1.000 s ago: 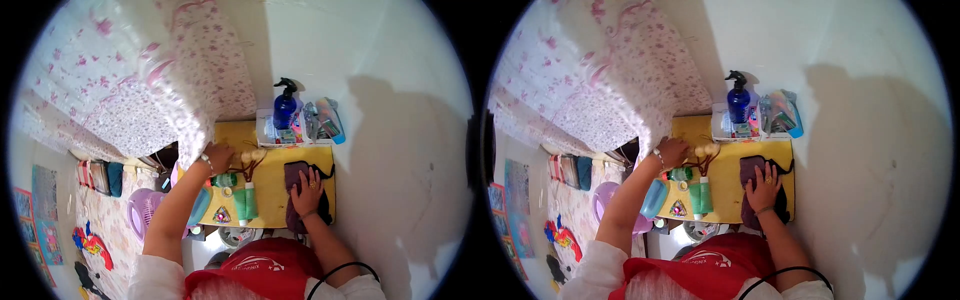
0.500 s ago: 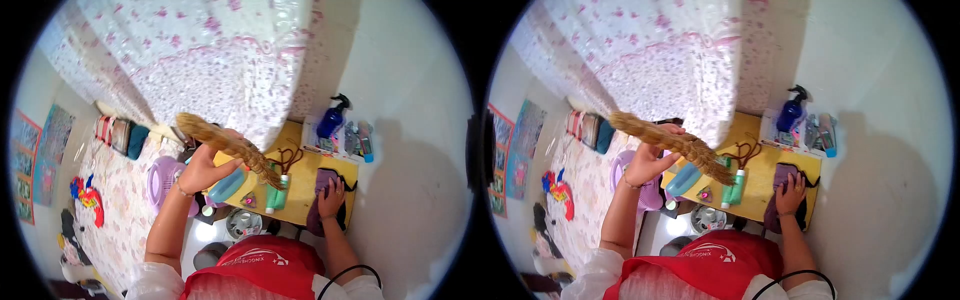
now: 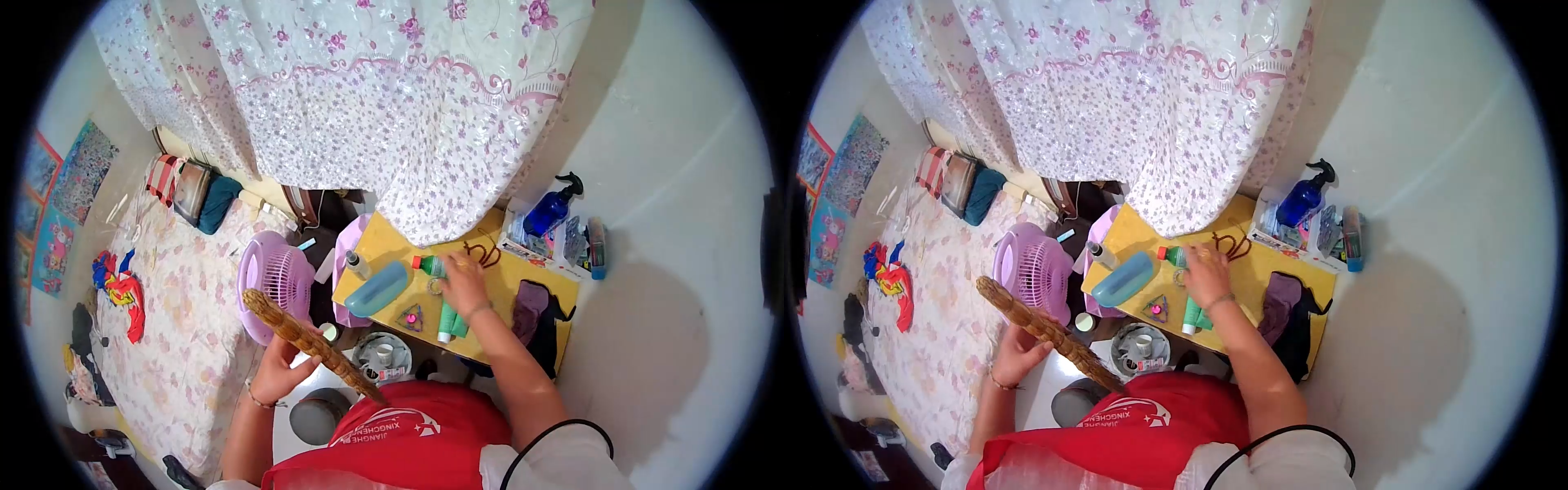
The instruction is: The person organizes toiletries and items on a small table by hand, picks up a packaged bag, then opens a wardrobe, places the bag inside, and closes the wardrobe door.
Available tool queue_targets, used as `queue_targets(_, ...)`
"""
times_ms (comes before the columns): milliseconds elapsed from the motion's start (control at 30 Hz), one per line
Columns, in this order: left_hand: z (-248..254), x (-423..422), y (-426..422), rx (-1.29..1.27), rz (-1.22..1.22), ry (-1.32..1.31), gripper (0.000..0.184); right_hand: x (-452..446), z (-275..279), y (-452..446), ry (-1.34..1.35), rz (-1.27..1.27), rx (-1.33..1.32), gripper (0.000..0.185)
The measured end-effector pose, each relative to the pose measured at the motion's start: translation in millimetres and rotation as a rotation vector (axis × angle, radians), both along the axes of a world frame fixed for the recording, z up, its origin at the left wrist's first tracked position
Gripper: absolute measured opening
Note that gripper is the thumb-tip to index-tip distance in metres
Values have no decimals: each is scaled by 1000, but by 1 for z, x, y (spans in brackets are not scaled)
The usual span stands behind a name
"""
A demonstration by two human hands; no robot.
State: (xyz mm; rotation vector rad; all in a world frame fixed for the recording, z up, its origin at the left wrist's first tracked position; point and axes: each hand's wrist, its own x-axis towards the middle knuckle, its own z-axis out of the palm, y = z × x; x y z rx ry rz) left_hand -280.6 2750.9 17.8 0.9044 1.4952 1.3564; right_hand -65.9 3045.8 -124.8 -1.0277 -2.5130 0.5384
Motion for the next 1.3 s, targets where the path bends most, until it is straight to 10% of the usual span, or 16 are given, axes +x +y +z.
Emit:
queue_targets(167,-4,7,-12,10,-61,117,43,-23,-11,15,-398,37,91,66)
queue_targets(267,-9,3,-25,6,21,51,42,7,11,23,-24,83,-186,59)
queue_targets(333,-15,0,-31,35,40,11,42,34,35,11,640,6,-971,53)
queue_targets(533,-29,1,-11,42,19,-89,46,92,100,-11,1227,143,-1334,48)
queue_targets(933,-24,20,33,-2,-179,-33,48,205,126,57,1163,-627,-338,44)
queue_targets(1100,-20,26,35,10,-178,6,48,230,112,131,435,-900,254,56)
queue_targets(1300,-33,24,26,-9,-108,40,47,233,82,183,391,-994,338,56)
